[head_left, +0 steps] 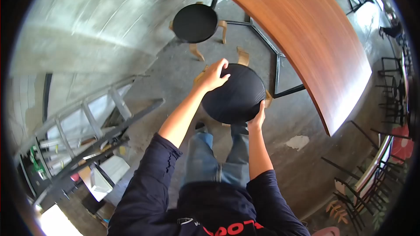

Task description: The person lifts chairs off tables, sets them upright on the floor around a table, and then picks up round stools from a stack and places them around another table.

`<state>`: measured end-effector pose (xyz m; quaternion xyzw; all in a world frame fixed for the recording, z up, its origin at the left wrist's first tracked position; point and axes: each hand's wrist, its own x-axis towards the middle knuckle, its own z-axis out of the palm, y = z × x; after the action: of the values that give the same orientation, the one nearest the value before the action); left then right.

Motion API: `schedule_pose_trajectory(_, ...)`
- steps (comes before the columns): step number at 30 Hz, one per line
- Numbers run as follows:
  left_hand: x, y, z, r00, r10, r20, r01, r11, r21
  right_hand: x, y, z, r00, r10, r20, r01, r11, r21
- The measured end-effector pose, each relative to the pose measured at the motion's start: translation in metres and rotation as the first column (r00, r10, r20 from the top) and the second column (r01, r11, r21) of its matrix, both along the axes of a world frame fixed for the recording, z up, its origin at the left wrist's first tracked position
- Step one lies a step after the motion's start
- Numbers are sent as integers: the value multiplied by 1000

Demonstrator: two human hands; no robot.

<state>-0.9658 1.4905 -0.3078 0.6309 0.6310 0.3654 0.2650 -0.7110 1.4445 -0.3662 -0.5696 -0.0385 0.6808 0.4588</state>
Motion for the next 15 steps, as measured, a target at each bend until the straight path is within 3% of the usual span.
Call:
schedule_pose_trajectory(3, -15, 52, -53, 1000, 28, 13, -26, 991, -132, -8, 49, -64, 997, 30, 66, -25, 997, -73)
schedule_pose_trajectory(10, -42, 133, -129, 990, 140, 6, -125, 900, -418, -22, 144, -131, 994, 83, -75, -89, 992, -84)
schedule_pose_trajectory(15, -53, 172, -176, 963, 197, 185, -131, 939, -317, -34, 187, -178, 987, 153, -58, -156, 986, -58)
